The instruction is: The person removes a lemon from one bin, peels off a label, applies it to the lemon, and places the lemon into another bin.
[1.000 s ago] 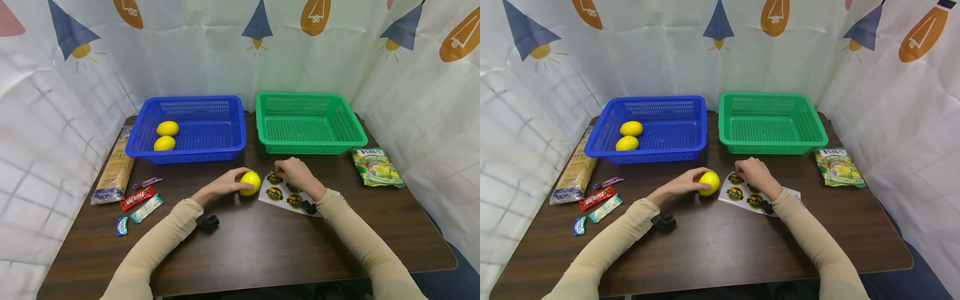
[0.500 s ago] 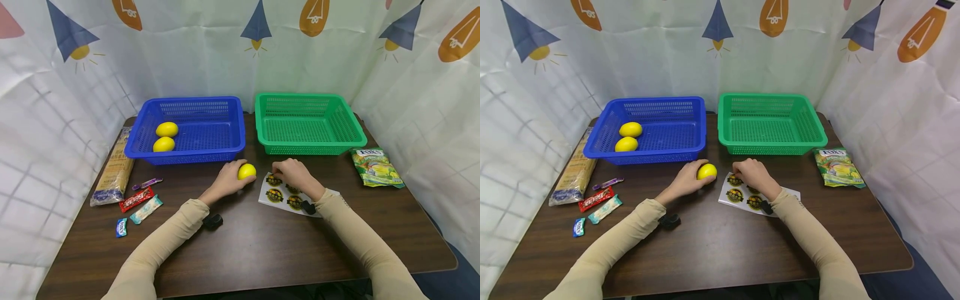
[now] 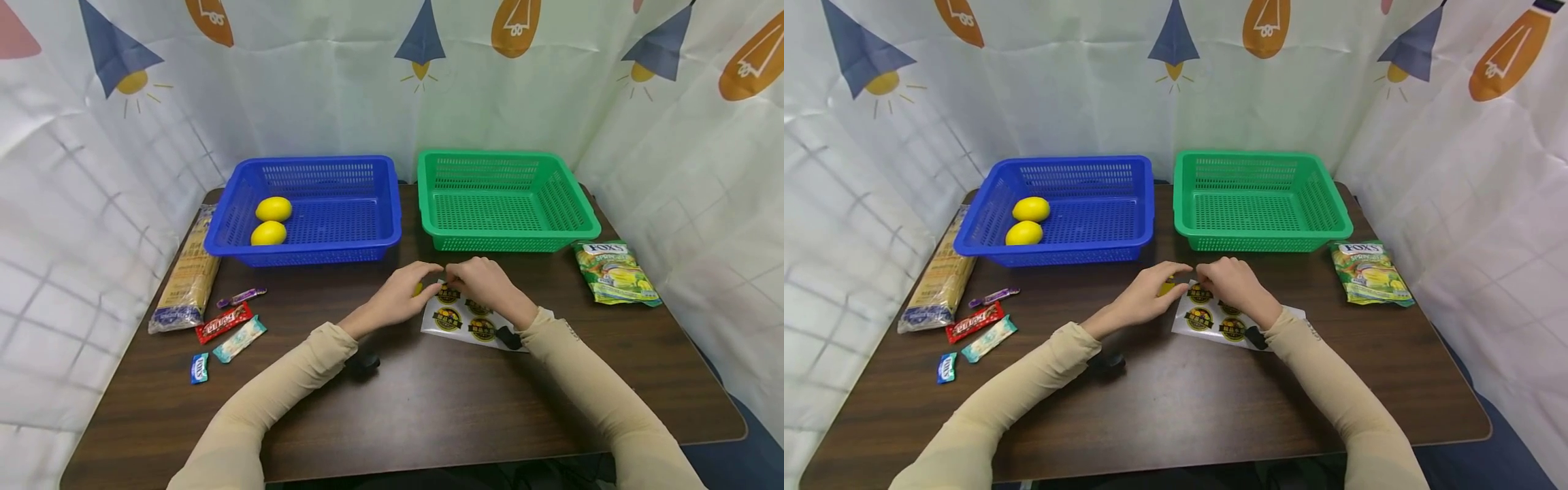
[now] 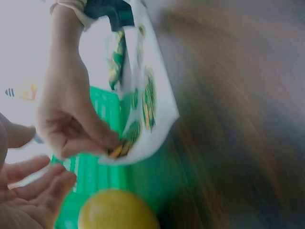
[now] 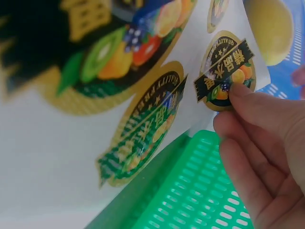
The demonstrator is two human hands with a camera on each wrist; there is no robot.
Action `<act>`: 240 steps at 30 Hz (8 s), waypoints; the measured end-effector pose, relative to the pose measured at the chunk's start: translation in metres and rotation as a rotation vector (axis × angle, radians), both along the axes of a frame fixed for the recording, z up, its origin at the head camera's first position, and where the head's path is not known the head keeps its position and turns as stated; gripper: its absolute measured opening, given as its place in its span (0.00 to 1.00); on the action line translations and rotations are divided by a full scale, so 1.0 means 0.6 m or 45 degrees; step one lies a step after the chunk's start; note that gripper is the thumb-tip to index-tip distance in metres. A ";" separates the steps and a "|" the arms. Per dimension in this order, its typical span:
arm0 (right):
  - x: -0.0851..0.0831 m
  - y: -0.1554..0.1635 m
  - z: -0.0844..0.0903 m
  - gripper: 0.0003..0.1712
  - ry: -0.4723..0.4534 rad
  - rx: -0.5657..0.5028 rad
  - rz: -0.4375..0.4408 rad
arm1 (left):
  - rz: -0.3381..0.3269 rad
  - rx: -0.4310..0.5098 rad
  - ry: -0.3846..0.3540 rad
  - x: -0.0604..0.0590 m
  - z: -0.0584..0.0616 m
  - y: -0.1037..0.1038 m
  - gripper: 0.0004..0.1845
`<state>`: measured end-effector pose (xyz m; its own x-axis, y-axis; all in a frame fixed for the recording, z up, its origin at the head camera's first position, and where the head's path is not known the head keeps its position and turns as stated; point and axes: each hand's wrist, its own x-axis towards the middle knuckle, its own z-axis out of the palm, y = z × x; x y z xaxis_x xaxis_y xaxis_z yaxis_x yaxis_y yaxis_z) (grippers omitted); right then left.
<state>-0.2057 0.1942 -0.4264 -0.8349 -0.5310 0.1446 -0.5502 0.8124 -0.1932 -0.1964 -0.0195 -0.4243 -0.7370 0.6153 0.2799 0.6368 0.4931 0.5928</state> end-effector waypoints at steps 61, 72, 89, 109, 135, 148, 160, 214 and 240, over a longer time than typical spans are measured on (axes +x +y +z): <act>0.058 0.051 0.054 0.06 -0.085 -0.445 0.017 | 0.198 -0.195 0.163 -0.046 -0.014 -0.021 0.23; 0.029 -0.001 0.056 0.07 -0.290 -0.539 -0.027 | 0.043 -0.257 -0.186 -0.048 -0.030 -0.080 0.48; -0.005 -0.063 0.093 0.08 -0.533 -0.709 -0.067 | 0.127 0.227 -0.316 -0.038 -0.044 -0.066 0.44; 0.022 -0.087 0.077 0.13 -0.148 -0.484 -0.044 | 0.152 0.343 -0.240 -0.009 -0.034 -0.060 0.43; 0.037 -0.095 0.055 0.34 -0.653 -1.066 -0.276 | 0.244 0.651 -0.194 0.016 -0.007 -0.035 0.43; 0.044 -0.119 0.051 0.37 -0.369 -1.129 -0.377 | 0.320 0.787 -0.484 0.021 0.011 -0.003 0.27; 0.045 -0.115 0.053 0.35 -0.445 -1.297 -0.322 | 0.288 0.841 -0.452 0.019 0.006 -0.003 0.26; 0.055 -0.125 0.033 0.24 -0.156 -1.068 -0.339 | 0.311 0.678 -0.469 0.035 -0.001 -0.006 0.23; 0.047 -0.117 0.043 0.27 -0.383 -1.158 -0.340 | 0.239 0.984 -0.780 0.016 0.012 -0.007 0.20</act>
<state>-0.1776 0.1241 -0.4004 -0.9796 -0.1126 0.1664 -0.1970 0.3760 -0.9054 -0.1870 -0.0240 -0.4173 -0.9543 0.2840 0.0936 0.0663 -0.1043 0.9923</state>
